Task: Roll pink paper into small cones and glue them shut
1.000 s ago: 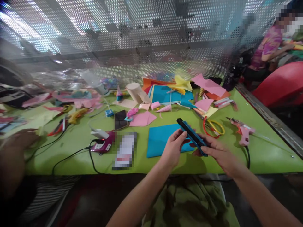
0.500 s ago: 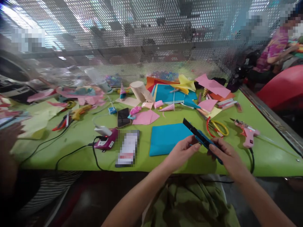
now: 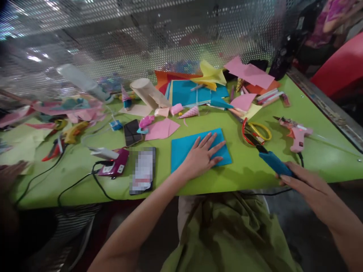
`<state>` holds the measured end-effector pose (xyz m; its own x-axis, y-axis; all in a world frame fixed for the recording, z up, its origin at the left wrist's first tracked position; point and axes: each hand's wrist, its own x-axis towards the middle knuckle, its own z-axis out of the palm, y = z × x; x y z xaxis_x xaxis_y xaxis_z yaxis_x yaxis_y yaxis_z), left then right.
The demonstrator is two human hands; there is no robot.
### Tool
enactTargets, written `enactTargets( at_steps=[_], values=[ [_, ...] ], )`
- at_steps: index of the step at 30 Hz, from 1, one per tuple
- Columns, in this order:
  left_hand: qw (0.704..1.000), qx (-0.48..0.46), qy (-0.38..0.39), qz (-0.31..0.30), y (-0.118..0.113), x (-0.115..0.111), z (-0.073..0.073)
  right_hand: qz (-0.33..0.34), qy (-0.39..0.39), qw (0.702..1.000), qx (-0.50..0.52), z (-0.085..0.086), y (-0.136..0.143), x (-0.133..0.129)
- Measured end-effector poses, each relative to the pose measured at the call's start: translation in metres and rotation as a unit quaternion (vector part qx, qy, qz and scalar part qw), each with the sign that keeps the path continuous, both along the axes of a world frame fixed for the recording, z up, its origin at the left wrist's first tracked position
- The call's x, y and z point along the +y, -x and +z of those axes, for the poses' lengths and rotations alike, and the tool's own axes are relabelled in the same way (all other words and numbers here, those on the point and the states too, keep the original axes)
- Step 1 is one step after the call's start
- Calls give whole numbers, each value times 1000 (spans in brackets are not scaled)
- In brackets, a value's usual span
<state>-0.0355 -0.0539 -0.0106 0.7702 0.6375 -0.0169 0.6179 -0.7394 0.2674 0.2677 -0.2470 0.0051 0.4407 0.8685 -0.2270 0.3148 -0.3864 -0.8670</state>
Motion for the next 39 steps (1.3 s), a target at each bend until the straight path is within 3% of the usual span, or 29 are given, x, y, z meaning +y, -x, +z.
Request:
enactTargets(
  at_steps=[6, 13, 31, 39],
  values=[
    [1000, 2, 0, -2, 0, -1, -6, 91, 59, 994, -11, -3, 5, -12],
    [1000, 5, 8, -2, 0, -1, -4, 99, 74, 992, -26, -15, 18, -14],
    [1000, 7, 10, -1, 0, 0, -4, 87, 65, 994, -12, -7, 25, -7],
    [1000, 10, 16, -4, 0, 0, -2, 175, 43, 981, -77, -18, 8, -13]
  ],
)
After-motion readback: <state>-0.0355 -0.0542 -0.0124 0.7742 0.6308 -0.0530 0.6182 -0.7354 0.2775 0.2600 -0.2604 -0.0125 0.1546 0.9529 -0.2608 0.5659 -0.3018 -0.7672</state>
